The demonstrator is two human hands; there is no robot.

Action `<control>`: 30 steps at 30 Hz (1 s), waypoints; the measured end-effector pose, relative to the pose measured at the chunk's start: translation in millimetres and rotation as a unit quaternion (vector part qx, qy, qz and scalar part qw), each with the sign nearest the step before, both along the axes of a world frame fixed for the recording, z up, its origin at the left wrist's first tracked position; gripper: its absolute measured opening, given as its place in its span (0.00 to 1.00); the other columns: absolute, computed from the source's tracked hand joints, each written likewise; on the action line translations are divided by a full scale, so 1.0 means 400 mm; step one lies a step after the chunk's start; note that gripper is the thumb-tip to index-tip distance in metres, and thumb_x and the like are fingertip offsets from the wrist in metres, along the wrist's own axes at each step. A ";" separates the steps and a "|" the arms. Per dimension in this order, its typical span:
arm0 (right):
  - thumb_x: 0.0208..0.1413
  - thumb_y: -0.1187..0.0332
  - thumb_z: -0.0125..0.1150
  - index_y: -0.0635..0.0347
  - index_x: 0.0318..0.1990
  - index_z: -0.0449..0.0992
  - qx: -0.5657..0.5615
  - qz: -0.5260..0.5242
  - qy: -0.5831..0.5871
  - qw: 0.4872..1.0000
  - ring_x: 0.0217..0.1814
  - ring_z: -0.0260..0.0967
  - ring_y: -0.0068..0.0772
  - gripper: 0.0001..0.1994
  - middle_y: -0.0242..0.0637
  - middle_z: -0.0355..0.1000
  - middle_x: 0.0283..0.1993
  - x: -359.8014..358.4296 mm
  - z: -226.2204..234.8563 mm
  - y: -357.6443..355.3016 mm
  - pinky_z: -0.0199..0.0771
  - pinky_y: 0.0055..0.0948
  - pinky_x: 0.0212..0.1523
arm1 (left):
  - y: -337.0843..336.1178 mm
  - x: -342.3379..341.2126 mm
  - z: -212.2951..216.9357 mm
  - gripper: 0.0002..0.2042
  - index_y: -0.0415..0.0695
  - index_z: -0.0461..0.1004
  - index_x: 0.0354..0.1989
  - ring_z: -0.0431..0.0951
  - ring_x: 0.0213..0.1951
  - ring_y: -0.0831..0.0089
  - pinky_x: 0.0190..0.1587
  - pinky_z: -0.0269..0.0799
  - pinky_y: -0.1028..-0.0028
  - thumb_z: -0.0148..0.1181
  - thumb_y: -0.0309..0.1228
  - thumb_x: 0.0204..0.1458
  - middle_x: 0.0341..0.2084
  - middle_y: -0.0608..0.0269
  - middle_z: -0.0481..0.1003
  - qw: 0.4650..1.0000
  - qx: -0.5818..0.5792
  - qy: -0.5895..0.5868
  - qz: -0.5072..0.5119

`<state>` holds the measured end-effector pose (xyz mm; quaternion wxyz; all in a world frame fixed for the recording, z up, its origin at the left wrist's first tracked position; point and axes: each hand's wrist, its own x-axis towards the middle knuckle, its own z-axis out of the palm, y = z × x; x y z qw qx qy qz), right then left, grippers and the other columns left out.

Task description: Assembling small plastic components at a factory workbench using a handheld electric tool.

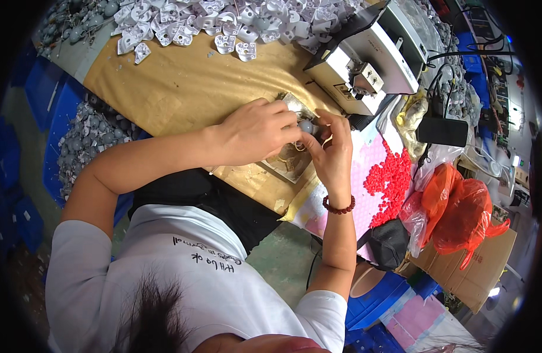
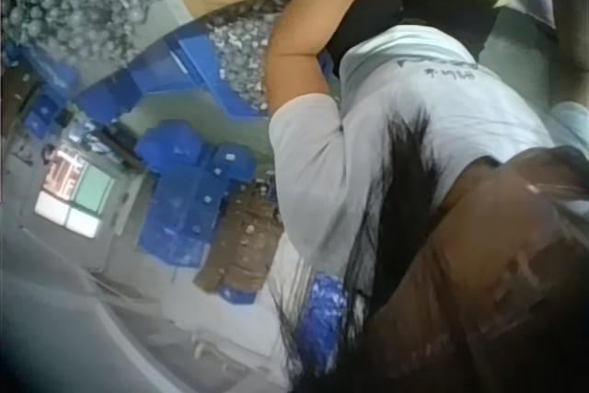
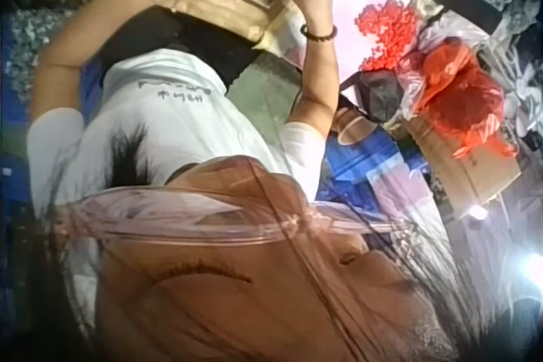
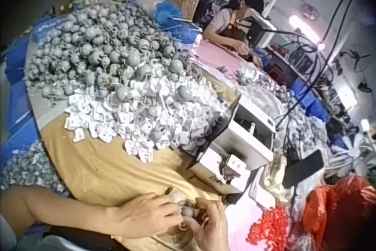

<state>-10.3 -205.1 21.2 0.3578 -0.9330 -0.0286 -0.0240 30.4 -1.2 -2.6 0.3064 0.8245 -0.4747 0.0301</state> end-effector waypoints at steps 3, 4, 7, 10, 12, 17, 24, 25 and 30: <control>0.47 0.77 0.73 0.63 0.56 0.71 0.033 0.003 -0.032 0.999 0.35 0.65 0.25 0.26 0.35 0.69 0.42 0.003 -0.005 -0.003 0.70 0.24 0.36 | -0.040 -0.002 0.022 0.16 0.47 0.74 0.43 0.72 0.47 0.63 0.46 0.72 0.65 0.64 0.28 0.43 0.40 0.63 0.73 0.997 -0.021 0.023 0.071; 0.48 0.78 0.71 0.64 0.57 0.70 0.050 0.011 -0.046 0.998 0.36 0.63 0.22 0.26 0.33 0.69 0.42 0.007 -0.010 -0.007 0.71 0.22 0.37 | -0.042 -0.002 0.022 0.16 0.47 0.73 0.44 0.72 0.47 0.63 0.46 0.72 0.65 0.64 0.28 0.43 0.40 0.63 0.72 0.997 -0.009 0.026 0.066; 0.54 0.74 0.68 0.66 0.58 0.68 0.154 -0.139 -0.182 0.961 0.38 0.68 0.27 0.24 0.38 0.68 0.46 0.060 -0.050 -0.133 0.72 0.26 0.40 | -0.046 0.001 0.016 0.17 0.47 0.72 0.44 0.71 0.45 0.62 0.45 0.72 0.64 0.65 0.28 0.44 0.39 0.62 0.72 0.997 0.014 0.033 0.063; 0.61 0.71 0.61 0.69 0.61 0.64 0.098 -0.243 -0.204 0.943 0.38 0.69 0.24 0.23 0.39 0.71 0.44 0.184 -0.095 -0.267 0.71 0.24 0.41 | -0.049 0.010 0.018 0.15 0.46 0.72 0.41 0.71 0.44 0.63 0.44 0.72 0.64 0.65 0.28 0.43 0.36 0.62 0.71 0.998 0.008 0.023 0.052; 0.64 0.70 0.58 0.71 0.63 0.63 0.088 -0.223 -0.122 0.963 0.41 0.69 0.23 0.23 0.40 0.74 0.44 0.239 -0.117 -0.311 0.71 0.21 0.41 | -0.054 0.016 0.020 0.14 0.46 0.72 0.39 0.71 0.43 0.62 0.43 0.72 0.65 0.65 0.28 0.42 0.35 0.63 0.71 0.999 0.008 0.014 0.044; 0.59 0.75 0.62 0.70 0.62 0.61 0.241 -0.294 -0.183 0.907 0.38 0.70 0.26 0.26 0.40 0.73 0.42 0.225 -0.112 -0.307 0.72 0.22 0.39 | -0.062 0.011 0.017 0.12 0.45 0.71 0.36 0.71 0.41 0.63 0.40 0.72 0.66 0.64 0.27 0.41 0.32 0.64 0.70 0.999 -0.012 -0.002 0.049; 0.57 0.78 0.60 0.67 0.63 0.52 0.448 -0.013 -0.378 0.810 0.30 0.71 0.29 0.29 0.42 0.72 0.31 0.158 0.209 -0.111 0.78 0.35 0.38 | -0.054 0.013 0.010 0.13 0.46 0.74 0.37 0.71 0.40 0.62 0.40 0.74 0.66 0.65 0.28 0.41 0.32 0.63 0.72 0.998 -0.032 0.001 0.062; 0.56 0.81 0.58 0.69 0.63 0.51 0.450 -0.015 -0.364 0.815 0.26 0.71 0.28 0.29 0.42 0.73 0.29 0.181 0.228 -0.100 0.77 0.35 0.37 | -0.057 0.012 0.009 0.13 0.46 0.74 0.38 0.71 0.40 0.62 0.40 0.74 0.66 0.64 0.28 0.41 0.32 0.63 0.72 0.998 -0.033 0.000 0.062; 0.52 0.82 0.63 0.71 0.62 0.53 0.426 -0.019 -0.341 0.838 0.24 0.73 0.27 0.31 0.38 0.75 0.23 0.285 0.231 -0.077 0.74 0.25 0.39 | -0.057 0.006 0.007 0.13 0.46 0.75 0.39 0.72 0.40 0.63 0.40 0.75 0.67 0.64 0.28 0.42 0.33 0.64 0.73 0.998 -0.013 -0.008 0.069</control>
